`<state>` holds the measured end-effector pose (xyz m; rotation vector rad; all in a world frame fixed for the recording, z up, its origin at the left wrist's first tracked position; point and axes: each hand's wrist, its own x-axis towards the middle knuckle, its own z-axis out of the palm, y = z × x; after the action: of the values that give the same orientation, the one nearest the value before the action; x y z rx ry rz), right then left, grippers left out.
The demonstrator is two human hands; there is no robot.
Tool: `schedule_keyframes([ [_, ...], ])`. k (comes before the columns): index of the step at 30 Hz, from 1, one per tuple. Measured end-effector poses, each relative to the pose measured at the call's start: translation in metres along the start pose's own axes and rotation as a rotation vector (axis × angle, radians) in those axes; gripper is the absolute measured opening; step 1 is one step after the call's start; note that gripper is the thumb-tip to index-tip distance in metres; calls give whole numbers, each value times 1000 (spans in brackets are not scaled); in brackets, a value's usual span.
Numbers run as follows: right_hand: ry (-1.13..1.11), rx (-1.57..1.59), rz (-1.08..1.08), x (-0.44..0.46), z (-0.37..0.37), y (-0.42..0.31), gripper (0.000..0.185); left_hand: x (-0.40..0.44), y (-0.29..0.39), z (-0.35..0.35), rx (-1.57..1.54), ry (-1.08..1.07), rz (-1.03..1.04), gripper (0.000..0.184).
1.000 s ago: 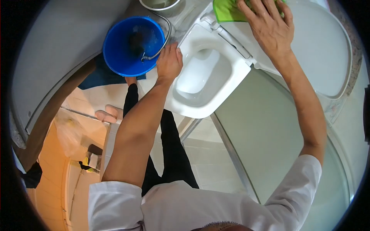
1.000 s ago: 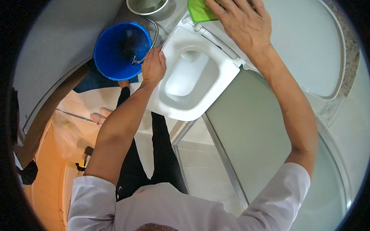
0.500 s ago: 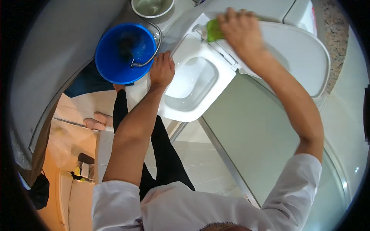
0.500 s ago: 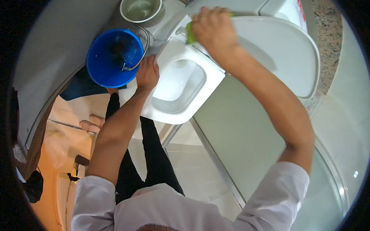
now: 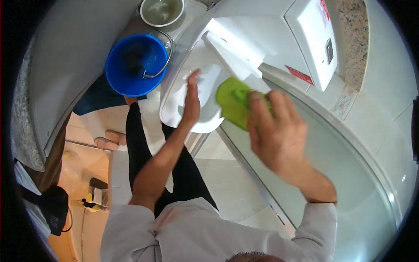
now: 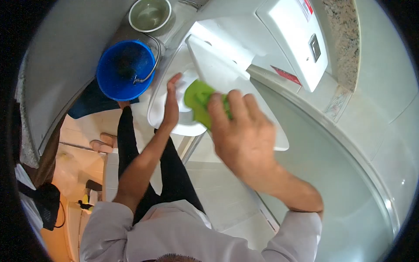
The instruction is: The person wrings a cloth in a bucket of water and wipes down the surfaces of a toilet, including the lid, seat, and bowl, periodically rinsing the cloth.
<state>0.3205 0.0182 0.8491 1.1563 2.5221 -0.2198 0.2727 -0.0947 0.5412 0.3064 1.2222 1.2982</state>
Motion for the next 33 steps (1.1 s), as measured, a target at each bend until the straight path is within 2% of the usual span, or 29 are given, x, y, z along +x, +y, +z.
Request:
schedule_keyframes([
  [1, 52, 103, 7, -6, 15, -7, 38, -19, 31, 14, -465, -104, -201, 75],
  [2, 105, 204, 15, -13, 28, -12, 38, -37, 73, 27, -756, -137, -349, 82],
  [4, 78, 535, 61, -19, 41, -23, 37, -57, 106, 31, -1076, -238, -384, 83],
  [5, -23, 704, 104, -25, 49, -24, 39, -63, 106, 25, -1059, -247, -389, 83],
  [7, 2, 778, 118, -31, 91, -19, 41, -72, 99, 5, -1462, -458, -491, 84],
  [8, 10, 841, 123, -32, 118, -14, 43, -75, 100, 2, -1448, -459, -501, 84],
  [11, 65, 735, 210, -13, 213, 16, 45, -82, 110, -1, -1284, -324, -594, 79],
  [12, 119, 673, 206, 9, 248, 32, 45, -84, 105, -2, -1276, -316, -597, 79],
  [14, 129, 647, 238, 73, 302, 67, 45, -91, 91, -2, -968, -99, -632, 72],
  [15, 235, 609, 227, 111, 319, 82, 45, -92, 91, 3, -968, -145, -513, 65],
  [16, 343, 570, 224, 137, 328, 88, 45, -91, 95, 6, -951, -135, -525, 65],
  [17, 340, 590, 242, 144, 336, 83, 45, -89, 101, 10, -975, -120, -550, 62],
  [18, 360, 556, 167, 151, 339, 74, 45, -86, 105, 11, -991, -110, -577, 59],
  [19, 378, 516, 87, 153, 338, 69, 45, -86, 103, 11, -863, -38, -586, 58],
  [21, 201, 711, 24, 92, 291, 35, 51, -90, 88, -7, -902, -60, -638, 57],
  [22, 101, 736, 73, 53, 258, 10, 56, -88, 86, -10, -955, -100, -665, 56],
  [24, 104, 704, -90, -21, 212, -31, 57, -92, 104, 0, -977, 29, -713, 56],
  [25, 71, 895, -63, -49, 186, -46, 56, -96, 83, -14, -936, 5, -685, 58],
  [26, 35, 863, -60, -67, 172, -52, 55, -95, 72, -21, -940, 9, -677, 58],
  [28, 17, 836, -74, -69, 197, -39, 52, -92, 56, -29, -1413, -290, -678, 67],
  [29, 48, 769, -17, -54, 223, -27, 51, -94, 72, -22, -1146, -81, -666, 76],
  [30, 78, 703, 40, -25, 251, -7, 50, -96, 67, -27, -1201, -117, -657, 81],
  [32, 168, 709, 203, 43, 301, 38, 48, -95, 78, -23, -966, -31, -678, 77],
  [33, 239, 657, 231, 75, 312, 56, 48, -92, 84, -22, -952, -18, -688, 77],
])
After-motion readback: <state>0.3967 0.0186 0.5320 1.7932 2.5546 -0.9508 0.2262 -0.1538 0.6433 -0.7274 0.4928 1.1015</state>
